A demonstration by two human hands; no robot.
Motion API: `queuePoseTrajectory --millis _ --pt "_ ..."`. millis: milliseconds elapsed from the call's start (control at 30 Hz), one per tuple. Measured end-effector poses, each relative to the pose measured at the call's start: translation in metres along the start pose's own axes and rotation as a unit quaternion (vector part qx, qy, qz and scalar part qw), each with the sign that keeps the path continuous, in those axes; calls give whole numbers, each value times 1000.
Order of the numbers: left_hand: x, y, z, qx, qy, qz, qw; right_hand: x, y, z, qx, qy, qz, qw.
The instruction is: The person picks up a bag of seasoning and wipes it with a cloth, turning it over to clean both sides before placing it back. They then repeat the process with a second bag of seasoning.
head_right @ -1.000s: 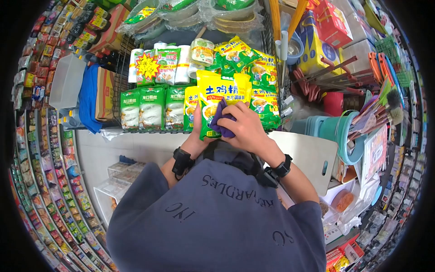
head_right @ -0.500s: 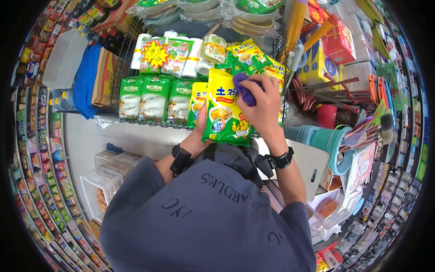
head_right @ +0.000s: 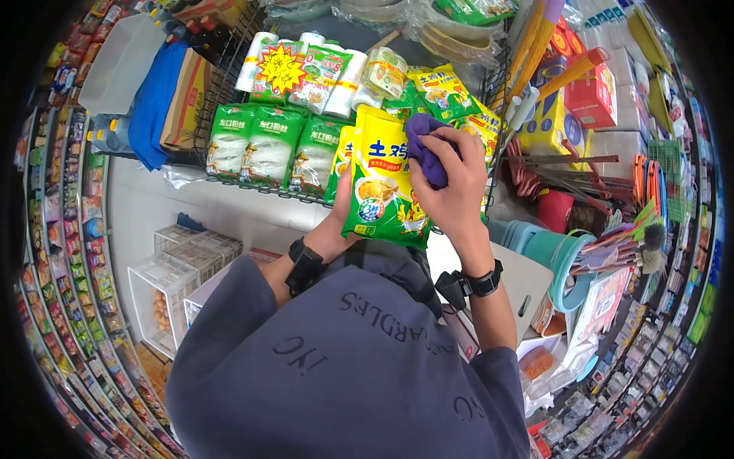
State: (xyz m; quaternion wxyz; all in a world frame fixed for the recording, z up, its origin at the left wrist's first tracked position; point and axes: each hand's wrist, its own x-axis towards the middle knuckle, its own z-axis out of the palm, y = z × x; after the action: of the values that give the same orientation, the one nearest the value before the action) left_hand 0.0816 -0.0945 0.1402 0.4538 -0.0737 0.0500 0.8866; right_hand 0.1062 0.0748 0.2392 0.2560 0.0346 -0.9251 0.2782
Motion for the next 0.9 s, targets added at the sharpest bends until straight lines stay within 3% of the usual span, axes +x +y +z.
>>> queuePoseTrajectory --millis 233,333,467,700,733,833,867,900 --pt "1 -7 -6 -3 -32 32 999 0 1 -11 9 -31 -23 999" --pt "-4 -9 -4 -50 -85 22 995 2 -1 -15 17 -64 -19 998" --pt "-12 -9 -2 28 1 24 999 -1 -6 -14 11 -81 -24 996" --pt "-12 -9 -11 -3 -35 22 999 -12 -7 -13 34 -112 -2 993" --pt "-14 -8 -8 -28 -92 21 995 -15 -6 -11 36 -102 -10 994" --pt "-13 -8 -7 -40 -66 16 997 -27 -12 -8 38 -118 -16 992" --pt "-12 -7 -12 -21 -95 17 995 -32 -15 -7 54 -117 -25 991" --pt "-15 -11 -16 5 -54 38 998 -35 -18 -8 60 -129 -24 990"
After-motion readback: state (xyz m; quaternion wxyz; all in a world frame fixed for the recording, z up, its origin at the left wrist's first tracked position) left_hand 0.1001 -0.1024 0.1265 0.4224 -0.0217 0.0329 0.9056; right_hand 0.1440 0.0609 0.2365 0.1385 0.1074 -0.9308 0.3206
